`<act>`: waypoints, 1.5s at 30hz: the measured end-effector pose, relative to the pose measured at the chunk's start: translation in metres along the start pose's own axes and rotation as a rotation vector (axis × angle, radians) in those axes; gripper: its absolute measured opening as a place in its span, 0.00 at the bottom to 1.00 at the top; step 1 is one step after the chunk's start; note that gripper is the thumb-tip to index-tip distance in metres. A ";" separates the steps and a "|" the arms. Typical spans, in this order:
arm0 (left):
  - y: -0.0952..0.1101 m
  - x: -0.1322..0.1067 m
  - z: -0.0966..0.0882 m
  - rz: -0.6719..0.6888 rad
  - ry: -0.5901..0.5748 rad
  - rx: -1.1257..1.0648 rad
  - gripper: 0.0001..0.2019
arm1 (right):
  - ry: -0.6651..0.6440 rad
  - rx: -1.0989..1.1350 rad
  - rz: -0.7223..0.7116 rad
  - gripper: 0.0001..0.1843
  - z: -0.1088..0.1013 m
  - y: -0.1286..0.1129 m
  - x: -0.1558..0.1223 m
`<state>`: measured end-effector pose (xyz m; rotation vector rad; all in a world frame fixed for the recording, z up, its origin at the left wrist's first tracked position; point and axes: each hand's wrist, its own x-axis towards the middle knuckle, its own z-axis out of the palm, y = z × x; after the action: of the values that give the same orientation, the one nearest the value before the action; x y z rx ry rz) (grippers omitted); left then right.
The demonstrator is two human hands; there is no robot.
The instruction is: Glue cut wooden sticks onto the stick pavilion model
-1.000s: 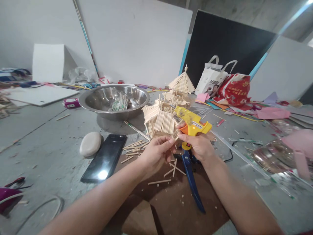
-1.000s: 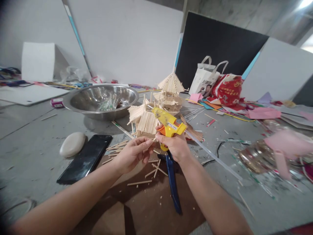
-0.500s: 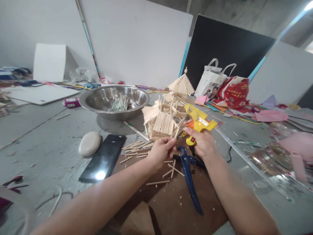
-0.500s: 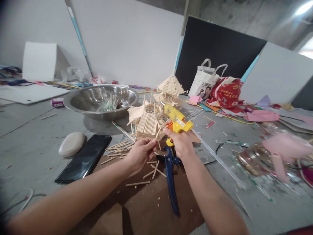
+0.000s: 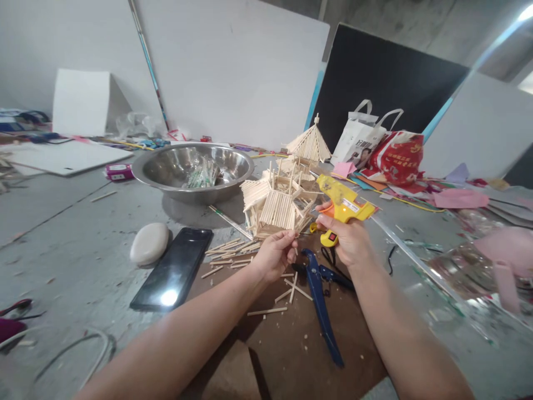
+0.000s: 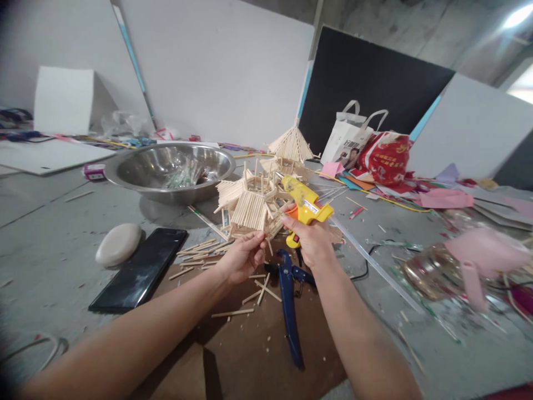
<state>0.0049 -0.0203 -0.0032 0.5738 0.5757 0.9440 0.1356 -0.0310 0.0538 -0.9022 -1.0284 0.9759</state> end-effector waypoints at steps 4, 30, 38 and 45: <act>0.003 0.003 0.000 -0.050 -0.027 -0.037 0.06 | 0.007 -0.005 0.020 0.12 0.000 0.000 -0.001; 0.006 0.005 -0.001 -0.096 -0.009 -0.028 0.04 | -0.037 -0.010 0.012 0.11 -0.002 -0.001 -0.001; 0.006 0.006 -0.002 -0.101 -0.008 -0.043 0.05 | -0.066 -0.017 -0.002 0.10 -0.003 0.000 0.000; 0.007 0.005 0.000 -0.111 0.022 -0.076 0.05 | -0.051 -0.017 0.024 0.11 -0.005 -0.001 -0.001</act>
<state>0.0036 -0.0130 0.0007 0.4590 0.5828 0.8641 0.1401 -0.0326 0.0535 -0.9096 -1.0728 1.0164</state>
